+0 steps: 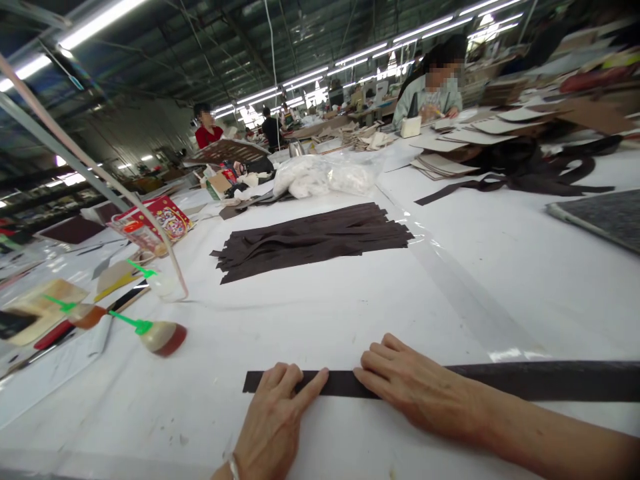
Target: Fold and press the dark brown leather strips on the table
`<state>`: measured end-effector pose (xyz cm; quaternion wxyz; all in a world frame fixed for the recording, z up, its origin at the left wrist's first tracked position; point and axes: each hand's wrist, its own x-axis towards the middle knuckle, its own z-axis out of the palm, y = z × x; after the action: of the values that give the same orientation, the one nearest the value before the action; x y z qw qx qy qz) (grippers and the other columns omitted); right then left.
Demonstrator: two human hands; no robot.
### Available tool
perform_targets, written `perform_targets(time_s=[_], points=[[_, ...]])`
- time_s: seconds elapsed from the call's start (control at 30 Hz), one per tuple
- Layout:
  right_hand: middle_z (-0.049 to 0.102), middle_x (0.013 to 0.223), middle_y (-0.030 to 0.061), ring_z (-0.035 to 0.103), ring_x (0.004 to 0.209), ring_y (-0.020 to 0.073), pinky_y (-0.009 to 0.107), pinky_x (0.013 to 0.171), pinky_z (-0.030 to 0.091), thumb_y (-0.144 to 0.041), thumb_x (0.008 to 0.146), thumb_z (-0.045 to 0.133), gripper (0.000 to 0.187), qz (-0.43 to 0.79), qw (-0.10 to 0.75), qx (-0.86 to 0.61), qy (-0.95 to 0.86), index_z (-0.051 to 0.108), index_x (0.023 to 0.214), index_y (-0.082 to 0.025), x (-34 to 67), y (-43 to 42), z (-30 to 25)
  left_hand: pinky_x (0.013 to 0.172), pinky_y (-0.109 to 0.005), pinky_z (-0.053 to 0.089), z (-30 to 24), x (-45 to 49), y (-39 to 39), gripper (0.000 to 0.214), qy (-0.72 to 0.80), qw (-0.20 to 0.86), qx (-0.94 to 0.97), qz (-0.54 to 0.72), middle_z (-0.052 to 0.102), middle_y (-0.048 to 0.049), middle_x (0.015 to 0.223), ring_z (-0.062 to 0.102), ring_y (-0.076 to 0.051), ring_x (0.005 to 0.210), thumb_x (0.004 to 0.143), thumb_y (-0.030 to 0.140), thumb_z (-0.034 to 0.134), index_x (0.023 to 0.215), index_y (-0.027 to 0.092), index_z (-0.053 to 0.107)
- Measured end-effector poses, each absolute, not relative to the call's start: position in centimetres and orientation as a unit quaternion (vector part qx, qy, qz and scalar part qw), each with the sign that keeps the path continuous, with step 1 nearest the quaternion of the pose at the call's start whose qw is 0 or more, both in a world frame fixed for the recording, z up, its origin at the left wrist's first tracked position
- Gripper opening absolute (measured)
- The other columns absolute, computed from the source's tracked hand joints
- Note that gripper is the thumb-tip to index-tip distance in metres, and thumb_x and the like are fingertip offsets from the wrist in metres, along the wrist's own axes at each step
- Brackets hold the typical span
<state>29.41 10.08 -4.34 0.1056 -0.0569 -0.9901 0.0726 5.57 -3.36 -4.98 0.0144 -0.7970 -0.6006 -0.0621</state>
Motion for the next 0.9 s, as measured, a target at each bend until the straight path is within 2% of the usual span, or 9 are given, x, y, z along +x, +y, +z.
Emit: perform_targets(time_s=[0.1,0.2,0.37,0.53,0.63,0.77,0.9], points=[[0.052,0.087,0.0044,0.044,0.076,0.0182,0.032,0.077,0.031,-0.003,0.092,0.043,0.018,0.082,0.110,-0.068,-0.988,0.056,0.097,-0.015,30.5,10.2,-4.4,0.075,-0.042,0.049,-4.7,5.6,-3.3,0.068,-0.600,0.019,-0.798,-0.056,0.055,-0.0068,0.095,0.050,-0.024,0.086,0.079,-0.002,0.041,0.140,0.030,0.042],[0.053,0.087,0.0042,0.045,0.078,0.0184,0.032,0.078,0.031,0.001,0.087,0.043,0.024,0.098,0.115,-0.093,-0.984,0.056,0.099,-0.015,31.1,10.2,-4.3,0.075,-0.041,0.048,-4.1,6.2,-3.1,0.060,-0.602,0.026,-0.794,-0.079,0.055,-0.0064,0.094,0.052,-0.023,0.085,0.081,-0.001,0.040,0.132,0.029,0.050],[0.054,0.086,0.0041,0.046,0.079,0.0194,0.033,0.079,0.031,-0.002,0.085,0.045,0.019,0.099,0.112,-0.126,-0.981,0.055,0.095,-0.016,30.8,10.0,-4.3,0.083,-0.042,0.047,-3.5,9.6,-1.9,0.049,-0.595,0.042,-0.783,-0.175,0.057,-0.0101,0.108,0.054,-0.023,0.099,0.081,-0.003,0.037,0.119,0.018,0.057],[0.054,0.088,0.0036,0.047,0.081,0.0195,0.034,0.081,0.031,-0.004,0.089,0.045,0.015,0.100,0.096,-0.131,-0.982,0.054,0.090,-0.016,30.6,10.3,-4.6,0.071,-0.037,0.053,-5.3,12.0,-1.7,0.047,-0.522,0.007,-0.830,-0.197,0.061,-0.0113,0.097,0.056,-0.023,0.085,0.080,0.000,0.039,0.123,0.011,0.053],[0.055,0.088,0.0034,0.046,0.080,0.0188,0.033,0.079,0.032,-0.004,0.090,0.045,0.016,0.100,0.097,-0.117,-0.983,0.055,0.092,-0.016,30.8,10.5,-4.5,0.075,-0.035,0.053,-6.0,11.8,-1.9,0.050,-0.544,-0.004,-0.808,-0.224,0.060,-0.0099,0.097,0.057,-0.021,0.087,0.084,0.000,0.037,0.132,0.013,0.046],[0.054,0.087,0.0035,0.045,0.077,0.0182,0.032,0.077,0.032,-0.004,0.091,0.045,0.016,0.097,0.102,-0.113,-0.984,0.056,0.093,-0.016,30.9,10.7,-4.3,0.085,-0.034,0.052,-5.2,11.2,-1.5,0.037,-0.608,-0.014,-0.742,-0.282,0.058,-0.0090,0.105,0.056,-0.019,0.098,0.090,0.004,0.039,0.123,0.017,0.052],[0.054,0.087,0.0031,0.045,0.077,0.0179,0.032,0.077,0.032,-0.002,0.091,0.044,0.018,0.099,0.103,-0.116,-0.983,0.056,0.091,-0.016,30.8,10.8,-4.4,0.079,-0.030,0.055,-4.7,10.8,-1.0,0.036,-0.599,-0.056,-0.748,-0.280,0.059,-0.0048,0.096,0.058,-0.017,0.089,0.091,0.005,0.039,0.119,0.021,0.055]])
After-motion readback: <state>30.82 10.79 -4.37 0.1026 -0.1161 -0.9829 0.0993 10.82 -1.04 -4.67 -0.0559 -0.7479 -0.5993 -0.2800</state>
